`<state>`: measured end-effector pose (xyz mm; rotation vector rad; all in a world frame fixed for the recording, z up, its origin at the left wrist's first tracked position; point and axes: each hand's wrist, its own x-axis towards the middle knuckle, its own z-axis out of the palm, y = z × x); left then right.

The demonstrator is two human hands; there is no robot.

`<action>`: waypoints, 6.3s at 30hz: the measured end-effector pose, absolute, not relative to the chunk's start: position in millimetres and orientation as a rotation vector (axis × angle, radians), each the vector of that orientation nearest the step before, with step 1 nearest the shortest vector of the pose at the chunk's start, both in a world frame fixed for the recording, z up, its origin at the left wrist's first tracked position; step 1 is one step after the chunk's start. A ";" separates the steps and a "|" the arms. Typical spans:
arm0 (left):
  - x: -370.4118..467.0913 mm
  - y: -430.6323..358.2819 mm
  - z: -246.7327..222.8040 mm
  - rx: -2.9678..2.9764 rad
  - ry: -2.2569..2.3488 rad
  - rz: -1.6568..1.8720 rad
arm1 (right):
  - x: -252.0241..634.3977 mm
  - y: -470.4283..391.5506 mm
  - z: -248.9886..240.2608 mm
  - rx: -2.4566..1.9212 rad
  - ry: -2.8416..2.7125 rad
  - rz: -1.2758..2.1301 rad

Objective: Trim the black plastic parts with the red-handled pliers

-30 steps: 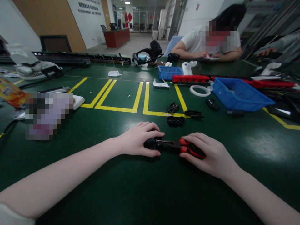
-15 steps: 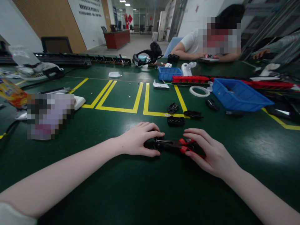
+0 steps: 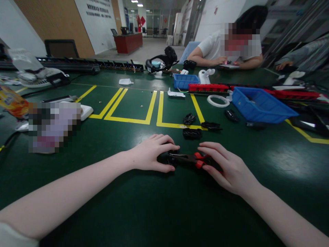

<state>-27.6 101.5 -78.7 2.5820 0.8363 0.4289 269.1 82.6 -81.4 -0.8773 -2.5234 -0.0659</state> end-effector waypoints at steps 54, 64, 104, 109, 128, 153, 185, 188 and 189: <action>-27.1 98.7 -75.6 2.557 0.865 0.550 | 275.1 83.0 -82.7 -1.110 -2.470 -0.226; -28.7 102.1 -73.7 2.457 0.820 0.481 | 275.5 78.5 -78.4 -0.993 -2.478 -0.233; -29.9 105.2 -73.7 2.315 0.810 0.472 | 273.9 76.6 -77.8 -0.975 -2.516 -0.204; -30.1 104.9 -73.2 2.279 0.812 0.478 | 273.8 76.8 -75.5 -0.948 -2.535 -0.251; -31.4 107.6 -77.2 2.317 0.775 0.491 | 271.0 74.3 -76.1 -0.978 -2.588 -0.226; -31.4 106.7 -71.5 2.357 0.803 0.494 | 273.8 81.7 -83.7 -0.925 -2.587 -0.296; -31.5 107.6 -75.8 2.344 0.763 0.505 | 272.5 77.0 -78.3 -0.957 -2.494 -0.136; -31.8 107.3 -75.6 2.337 0.758 0.514 | 272.9 78.0 -78.4 -0.948 -2.509 -0.151; -31.3 106.5 -74.7 2.333 0.758 0.545 | 273.2 78.5 -78.6 -0.942 -2.509 -0.159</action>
